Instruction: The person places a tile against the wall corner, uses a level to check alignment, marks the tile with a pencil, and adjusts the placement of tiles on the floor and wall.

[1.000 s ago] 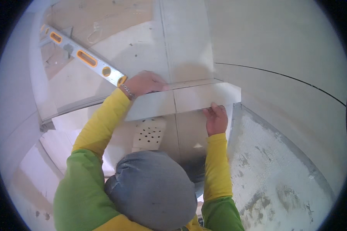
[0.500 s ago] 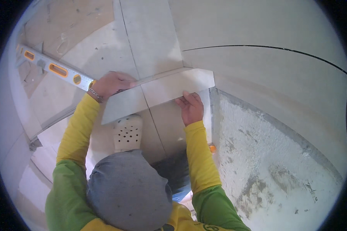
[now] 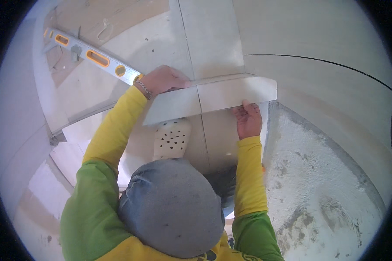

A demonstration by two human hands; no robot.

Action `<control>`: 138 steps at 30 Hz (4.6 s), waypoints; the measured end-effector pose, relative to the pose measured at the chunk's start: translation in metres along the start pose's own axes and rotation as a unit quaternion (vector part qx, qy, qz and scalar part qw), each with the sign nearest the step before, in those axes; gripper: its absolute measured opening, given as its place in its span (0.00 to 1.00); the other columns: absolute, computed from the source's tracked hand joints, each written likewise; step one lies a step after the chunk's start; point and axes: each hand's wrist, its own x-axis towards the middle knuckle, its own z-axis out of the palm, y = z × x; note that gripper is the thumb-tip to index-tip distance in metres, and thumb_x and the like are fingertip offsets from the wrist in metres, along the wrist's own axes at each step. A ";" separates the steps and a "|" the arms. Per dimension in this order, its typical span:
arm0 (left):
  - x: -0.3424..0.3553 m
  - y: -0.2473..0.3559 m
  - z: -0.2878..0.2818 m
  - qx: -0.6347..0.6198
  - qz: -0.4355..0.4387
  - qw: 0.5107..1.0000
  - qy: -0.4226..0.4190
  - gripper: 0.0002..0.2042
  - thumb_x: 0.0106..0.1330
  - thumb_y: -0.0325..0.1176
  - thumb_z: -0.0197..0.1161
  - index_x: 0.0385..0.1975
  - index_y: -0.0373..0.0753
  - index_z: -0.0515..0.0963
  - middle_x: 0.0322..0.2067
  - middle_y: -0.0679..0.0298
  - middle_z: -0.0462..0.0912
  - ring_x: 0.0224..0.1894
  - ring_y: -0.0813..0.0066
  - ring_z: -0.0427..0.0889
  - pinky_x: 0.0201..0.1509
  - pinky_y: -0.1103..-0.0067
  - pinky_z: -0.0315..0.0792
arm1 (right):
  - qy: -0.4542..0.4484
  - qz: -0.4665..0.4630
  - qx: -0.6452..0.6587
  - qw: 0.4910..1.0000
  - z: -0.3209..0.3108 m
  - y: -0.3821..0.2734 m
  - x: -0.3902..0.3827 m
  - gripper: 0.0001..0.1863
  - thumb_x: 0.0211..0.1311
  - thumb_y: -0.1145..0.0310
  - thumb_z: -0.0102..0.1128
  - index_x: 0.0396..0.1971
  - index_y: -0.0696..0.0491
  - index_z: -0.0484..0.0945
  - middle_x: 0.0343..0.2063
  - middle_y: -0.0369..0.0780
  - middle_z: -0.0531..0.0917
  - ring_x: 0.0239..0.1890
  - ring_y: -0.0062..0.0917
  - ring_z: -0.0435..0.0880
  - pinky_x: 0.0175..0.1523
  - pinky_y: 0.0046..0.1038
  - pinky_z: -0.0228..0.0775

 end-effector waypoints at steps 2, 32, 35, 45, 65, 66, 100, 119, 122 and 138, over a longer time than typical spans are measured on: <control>0.002 -0.007 0.001 -0.017 -0.011 1.000 -0.003 0.19 0.58 0.47 0.66 0.36 0.36 0.84 0.27 0.63 0.85 0.30 0.78 0.78 0.39 0.79 0.72 | 0.005 0.002 0.014 1.000 0.002 0.003 0.002 0.08 0.58 0.77 0.61 0.27 0.51 0.70 0.28 0.39 0.81 0.30 0.29 0.83 0.37 0.33 0.81; 0.001 -0.004 0.008 -0.115 -0.003 0.993 0.009 0.15 0.59 0.44 0.68 0.21 0.37 0.82 0.15 0.76 0.69 0.18 0.87 0.61 0.21 0.82 0.56 | 0.000 0.009 0.032 0.999 0.006 0.000 -0.003 0.06 0.59 0.77 0.61 0.29 0.54 0.71 0.29 0.42 0.82 0.31 0.31 0.83 0.40 0.35 0.80; 0.002 -0.003 0.010 -0.137 -0.013 0.990 0.018 0.14 0.58 0.43 0.69 0.21 0.38 0.82 0.15 0.77 0.69 0.18 0.87 0.62 0.21 0.83 0.56 | -0.002 0.008 0.033 0.999 0.004 0.000 -0.002 0.07 0.59 0.76 0.61 0.29 0.54 0.71 0.28 0.42 0.82 0.30 0.31 0.83 0.39 0.35 0.80; -0.001 0.002 0.004 -0.086 -0.019 0.996 -0.003 0.15 0.59 0.43 0.69 0.33 0.36 0.84 0.20 0.76 0.73 0.23 0.86 0.64 0.26 0.83 0.61 | -0.003 0.003 0.026 1.000 0.001 0.000 -0.001 0.07 0.59 0.76 0.61 0.28 0.54 0.71 0.28 0.41 0.81 0.29 0.30 0.83 0.39 0.35 0.80; 0.008 -0.021 0.008 -0.084 -0.003 0.996 -0.004 0.17 0.59 0.45 0.67 0.30 0.34 0.84 0.18 0.74 0.72 0.21 0.86 0.64 0.24 0.83 0.59 | -0.002 0.011 0.056 0.998 0.010 -0.005 -0.004 0.07 0.58 0.75 0.62 0.28 0.55 0.71 0.27 0.40 0.80 0.29 0.29 0.82 0.37 0.32 0.80; 0.008 -0.018 0.010 -0.098 -0.018 0.995 0.000 0.16 0.59 0.44 0.67 0.29 0.34 0.83 0.18 0.74 0.72 0.21 0.86 0.64 0.24 0.83 0.58 | -0.003 0.016 0.051 0.999 0.010 -0.006 -0.005 0.07 0.58 0.75 0.63 0.28 0.55 0.71 0.27 0.40 0.80 0.29 0.29 0.81 0.38 0.32 0.80; 0.006 -0.002 0.016 -0.198 -0.053 0.979 -0.014 0.13 0.61 0.36 0.68 0.35 0.31 0.82 0.24 0.73 0.77 0.23 0.87 0.68 0.27 0.88 0.61 | 0.015 0.027 0.058 0.998 -0.001 -0.002 0.000 0.10 0.54 0.75 0.66 0.30 0.57 0.72 0.27 0.40 0.78 0.28 0.29 0.81 0.37 0.31 0.82; 0.004 0.018 0.022 -0.050 -0.042 0.997 0.045 0.17 0.55 0.43 0.72 0.17 0.37 0.77 0.17 0.72 0.72 0.19 0.85 0.64 0.23 0.83 0.58 | 0.006 0.026 0.056 0.998 -0.001 -0.005 -0.001 0.09 0.56 0.75 0.65 0.31 0.55 0.72 0.28 0.40 0.82 0.29 0.28 0.83 0.39 0.32 0.81; 0.004 0.017 0.023 -0.064 -0.039 0.995 0.060 0.17 0.54 0.43 0.73 0.15 0.37 0.76 0.15 0.73 0.69 0.19 0.85 0.63 0.22 0.83 0.58 | -0.002 0.028 0.045 0.999 -0.002 -0.004 0.000 0.08 0.57 0.74 0.64 0.31 0.53 0.72 0.30 0.40 0.82 0.31 0.28 0.83 0.41 0.33 0.80; 0.002 0.023 0.023 -0.025 -0.022 0.996 0.077 0.19 0.53 0.43 0.73 0.13 0.37 0.74 0.13 0.72 0.69 0.16 0.85 0.64 0.20 0.82 0.58 | 0.017 0.027 0.064 0.997 0.004 -0.007 -0.004 0.09 0.55 0.75 0.65 0.30 0.56 0.71 0.29 0.41 0.81 0.29 0.29 0.82 0.38 0.31 0.81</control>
